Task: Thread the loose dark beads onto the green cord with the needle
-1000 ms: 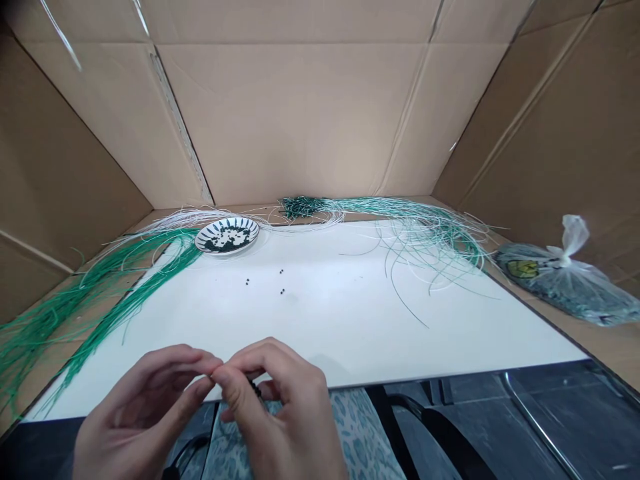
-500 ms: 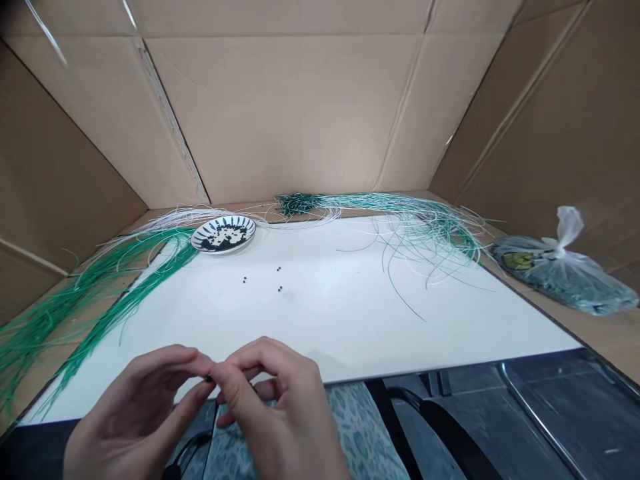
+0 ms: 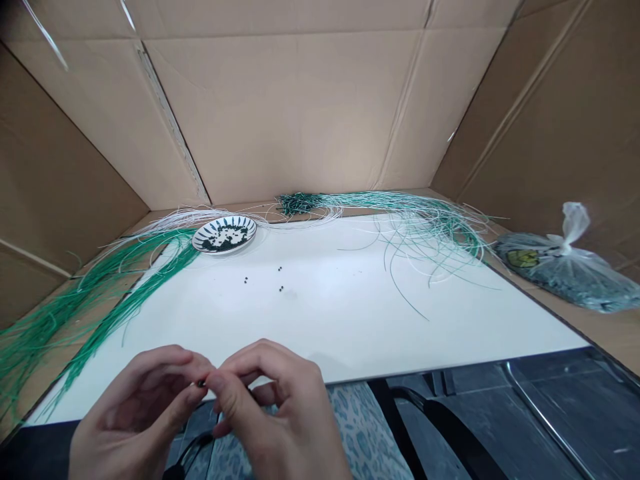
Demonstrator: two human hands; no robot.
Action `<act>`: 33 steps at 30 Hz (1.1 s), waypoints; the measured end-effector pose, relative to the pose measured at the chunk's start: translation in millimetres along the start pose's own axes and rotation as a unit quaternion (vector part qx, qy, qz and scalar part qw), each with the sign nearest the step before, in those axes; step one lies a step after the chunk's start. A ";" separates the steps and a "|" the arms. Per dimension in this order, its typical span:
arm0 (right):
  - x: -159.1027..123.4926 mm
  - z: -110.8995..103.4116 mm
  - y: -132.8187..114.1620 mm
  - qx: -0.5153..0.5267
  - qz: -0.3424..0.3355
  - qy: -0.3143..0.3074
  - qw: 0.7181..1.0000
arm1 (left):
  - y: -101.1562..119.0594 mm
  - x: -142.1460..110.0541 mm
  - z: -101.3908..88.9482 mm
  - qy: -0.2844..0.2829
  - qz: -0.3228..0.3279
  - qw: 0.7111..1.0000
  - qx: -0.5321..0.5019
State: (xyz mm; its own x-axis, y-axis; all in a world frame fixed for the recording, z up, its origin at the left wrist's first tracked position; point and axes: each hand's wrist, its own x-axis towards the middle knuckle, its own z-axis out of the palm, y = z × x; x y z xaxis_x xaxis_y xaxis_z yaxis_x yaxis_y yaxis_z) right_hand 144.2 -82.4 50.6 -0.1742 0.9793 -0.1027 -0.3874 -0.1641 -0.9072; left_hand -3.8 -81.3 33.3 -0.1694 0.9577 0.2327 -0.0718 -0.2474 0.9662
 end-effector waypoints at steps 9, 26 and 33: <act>-0.2 -0.8 -2.9 -0.026 0.010 0.000 1.000 | 13.1 -5.2 22.8 0.114 -0.024 0.993 -0.013; 1.9 -5.7 -6.7 -0.102 -0.012 0.008 0.995 | 1.6 -0.6 1.9 -0.001 0.054 0.994 0.095; 7.7 -11.6 -6.6 -0.127 -0.010 0.016 0.992 | -2.6 7.7 -7.8 -0.126 0.098 0.975 0.154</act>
State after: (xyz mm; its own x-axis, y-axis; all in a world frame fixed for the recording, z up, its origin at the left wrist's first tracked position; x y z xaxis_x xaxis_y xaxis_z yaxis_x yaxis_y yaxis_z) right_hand 155.9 -72.5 51.1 -0.1390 0.9859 -0.0936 -0.1484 -0.1142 -0.9823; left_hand -12.5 -74.4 31.7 0.1004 0.9119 0.3979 0.2432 -0.4103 0.8789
